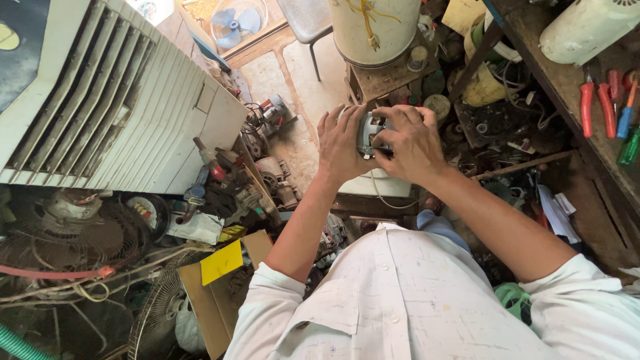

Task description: The person works at a cluttered repair bench, holding a small electric motor and using a green-handled screwdriver to loosen and remove its fasteners. They reposition and turn the motor repeatedly to reach different screws, continuing to unscrew parts throughout the episode before reaching toward the workbench.

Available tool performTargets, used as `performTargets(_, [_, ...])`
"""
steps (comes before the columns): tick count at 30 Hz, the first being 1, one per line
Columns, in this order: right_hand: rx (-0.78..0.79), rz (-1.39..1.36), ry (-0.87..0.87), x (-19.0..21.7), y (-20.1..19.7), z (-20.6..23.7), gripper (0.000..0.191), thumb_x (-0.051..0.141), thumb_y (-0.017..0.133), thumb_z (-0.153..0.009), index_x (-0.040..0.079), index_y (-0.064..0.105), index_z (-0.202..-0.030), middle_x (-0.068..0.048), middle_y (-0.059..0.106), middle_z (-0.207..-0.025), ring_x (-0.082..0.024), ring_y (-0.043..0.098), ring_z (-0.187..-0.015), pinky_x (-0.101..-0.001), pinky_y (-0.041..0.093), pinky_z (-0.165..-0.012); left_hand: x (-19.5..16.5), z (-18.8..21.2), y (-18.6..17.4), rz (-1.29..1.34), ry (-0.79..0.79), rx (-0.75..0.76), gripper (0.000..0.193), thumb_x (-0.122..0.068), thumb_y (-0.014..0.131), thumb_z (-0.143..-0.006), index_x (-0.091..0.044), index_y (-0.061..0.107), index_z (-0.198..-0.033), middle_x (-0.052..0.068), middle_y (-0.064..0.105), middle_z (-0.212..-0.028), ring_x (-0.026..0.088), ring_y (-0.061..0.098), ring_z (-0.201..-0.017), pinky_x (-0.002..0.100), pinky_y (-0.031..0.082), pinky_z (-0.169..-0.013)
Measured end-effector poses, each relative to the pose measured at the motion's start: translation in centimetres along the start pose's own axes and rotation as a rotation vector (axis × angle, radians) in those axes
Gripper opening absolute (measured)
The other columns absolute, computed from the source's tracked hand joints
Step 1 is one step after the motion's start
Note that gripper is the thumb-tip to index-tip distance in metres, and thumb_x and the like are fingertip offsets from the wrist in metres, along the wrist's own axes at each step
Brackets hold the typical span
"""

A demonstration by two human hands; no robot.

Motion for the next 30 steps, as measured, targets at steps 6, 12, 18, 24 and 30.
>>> performTargets(6, [-0.047,0.139,-0.106,1.9,-1.9,-0.4,0.020,0.023,0.082,-0.078,0.009,0.074,-0.089,-0.007,0.061,-0.139,-0.027,0.052,-0.132,-0.0550,0.033,-0.110,-0.2,-0.2,-0.5,-0.019,0.007,0.001,0.104,-0.048,0.090,-0.055,-0.009,0.051,-0.144,0.011,0.058,-0.137,0.037,0.047,-0.135,0.060,0.026,-0.116])
performTargets(12, [-0.151,-0.349,0.182,-0.5,-5.2,0.8,0.016,0.017,0.079,-0.086,0.008,0.067,-0.093,-0.008,0.062,-0.133,-0.025,0.055,-0.127,-0.0480,0.040,-0.107,0.1,-0.3,-1.1,0.003,0.064,0.048,0.101,-0.053,0.092,-0.060,-0.004,0.053,-0.138,0.017,0.060,-0.130,0.039,0.055,-0.126,0.056,0.034,-0.110])
performTargets(18, [-0.505,-1.171,0.526,-10.4,-6.7,10.2,0.008,0.009,0.070,-0.103,0.008,0.066,-0.110,-0.003,0.066,-0.118,-0.010,0.063,-0.106,-0.0276,0.051,-0.096,1.1,0.5,-2.9,-0.062,0.119,0.030,0.096,-0.078,0.062,-0.091,0.001,0.057,-0.145,0.021,0.061,-0.140,0.042,0.050,-0.137,0.053,0.032,-0.120])
performTargets(24, [-0.746,-0.764,1.063,-20.8,-4.0,28.5,0.012,0.010,0.077,-0.097,0.004,0.069,-0.102,0.001,0.064,-0.083,-0.007,0.058,-0.072,-0.0246,0.047,-0.065,0.9,0.0,-3.9,0.118,0.097,-0.008,0.071,-0.054,0.027,-0.113,0.001,0.061,-0.143,0.021,0.060,-0.140,0.042,0.050,-0.137,0.054,0.033,-0.118])
performTargets(30, [-0.766,-0.312,1.075,-27.4,-6.1,37.9,0.022,0.006,0.076,-0.092,0.003,0.070,-0.113,-0.003,0.073,-0.092,-0.011,0.067,-0.081,-0.0277,0.055,-0.077,0.9,0.5,-4.6,0.034,0.111,0.012,0.058,-0.045,0.039,-0.117,0.004,0.060,-0.138,0.023,0.061,-0.136,0.043,0.052,-0.135,0.053,0.036,-0.119])
Point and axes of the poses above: each hand's wrist, its own z-axis away from the middle knuckle, its own y-axis out of the palm, x = y × z, the point moved 9 cm from there along -z, towards the middle knuckle
